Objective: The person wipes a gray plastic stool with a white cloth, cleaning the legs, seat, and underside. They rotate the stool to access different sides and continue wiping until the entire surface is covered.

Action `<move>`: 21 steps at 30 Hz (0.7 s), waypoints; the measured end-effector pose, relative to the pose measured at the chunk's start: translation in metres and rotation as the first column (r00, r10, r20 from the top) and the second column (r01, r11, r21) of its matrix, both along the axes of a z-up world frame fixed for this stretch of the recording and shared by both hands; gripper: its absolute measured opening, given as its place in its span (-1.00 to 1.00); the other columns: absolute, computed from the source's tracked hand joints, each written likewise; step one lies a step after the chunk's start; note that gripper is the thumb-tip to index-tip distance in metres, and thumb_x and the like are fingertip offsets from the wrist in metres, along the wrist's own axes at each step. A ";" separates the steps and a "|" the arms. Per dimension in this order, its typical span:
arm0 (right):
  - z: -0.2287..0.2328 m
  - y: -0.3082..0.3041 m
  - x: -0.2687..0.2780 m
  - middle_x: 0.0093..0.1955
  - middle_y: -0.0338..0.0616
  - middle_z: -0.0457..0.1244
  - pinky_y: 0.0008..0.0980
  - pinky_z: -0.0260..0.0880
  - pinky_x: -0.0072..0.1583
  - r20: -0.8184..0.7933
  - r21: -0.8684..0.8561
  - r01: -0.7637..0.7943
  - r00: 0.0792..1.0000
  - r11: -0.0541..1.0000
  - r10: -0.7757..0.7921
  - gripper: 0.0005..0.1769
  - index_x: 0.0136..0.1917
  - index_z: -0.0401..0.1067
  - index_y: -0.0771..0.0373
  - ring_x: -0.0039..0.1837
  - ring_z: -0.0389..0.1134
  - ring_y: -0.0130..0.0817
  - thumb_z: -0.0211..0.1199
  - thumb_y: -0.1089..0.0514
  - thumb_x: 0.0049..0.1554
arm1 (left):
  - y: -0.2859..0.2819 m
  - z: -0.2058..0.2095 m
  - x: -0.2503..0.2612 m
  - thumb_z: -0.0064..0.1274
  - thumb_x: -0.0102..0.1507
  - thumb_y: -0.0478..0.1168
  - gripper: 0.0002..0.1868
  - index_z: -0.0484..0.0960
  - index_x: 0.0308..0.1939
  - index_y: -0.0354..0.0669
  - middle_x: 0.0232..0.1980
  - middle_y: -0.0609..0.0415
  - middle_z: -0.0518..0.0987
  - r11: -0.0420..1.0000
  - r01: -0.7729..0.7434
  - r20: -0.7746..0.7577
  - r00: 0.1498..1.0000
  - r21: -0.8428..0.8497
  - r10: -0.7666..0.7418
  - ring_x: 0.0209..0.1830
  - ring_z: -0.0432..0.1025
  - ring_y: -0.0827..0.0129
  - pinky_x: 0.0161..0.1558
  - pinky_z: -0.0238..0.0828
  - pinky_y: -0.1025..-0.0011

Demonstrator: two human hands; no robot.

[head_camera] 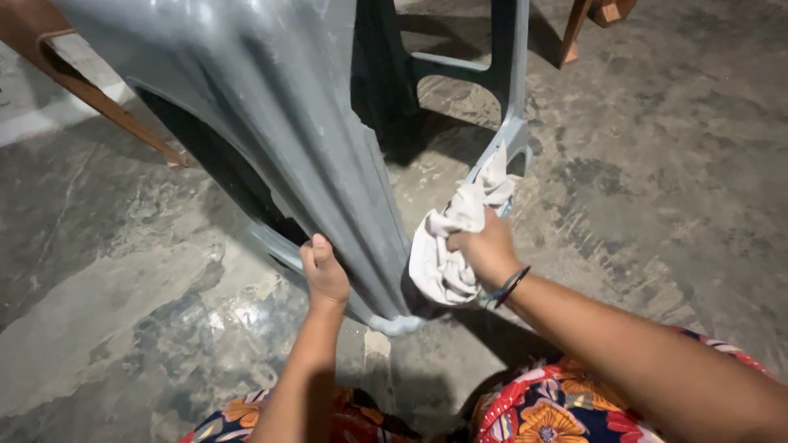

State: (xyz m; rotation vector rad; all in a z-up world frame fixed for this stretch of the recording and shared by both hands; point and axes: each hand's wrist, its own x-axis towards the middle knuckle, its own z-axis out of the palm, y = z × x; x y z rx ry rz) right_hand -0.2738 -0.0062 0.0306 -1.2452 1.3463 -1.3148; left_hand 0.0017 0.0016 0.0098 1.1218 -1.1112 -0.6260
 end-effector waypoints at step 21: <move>0.004 -0.073 -0.060 0.20 0.10 0.35 -0.21 0.39 0.30 -0.379 -0.239 -0.123 0.925 0.963 0.024 -0.05 0.40 0.27 0.26 0.25 0.39 -0.05 0.48 0.21 -0.27 | -0.002 0.003 -0.005 -0.27 0.38 0.32 -0.20 0.52 0.02 -0.51 -0.03 -0.02 0.59 0.998 0.038 -0.048 0.998 -0.044 -0.040 -0.04 0.45 0.30 0.07 0.38 0.34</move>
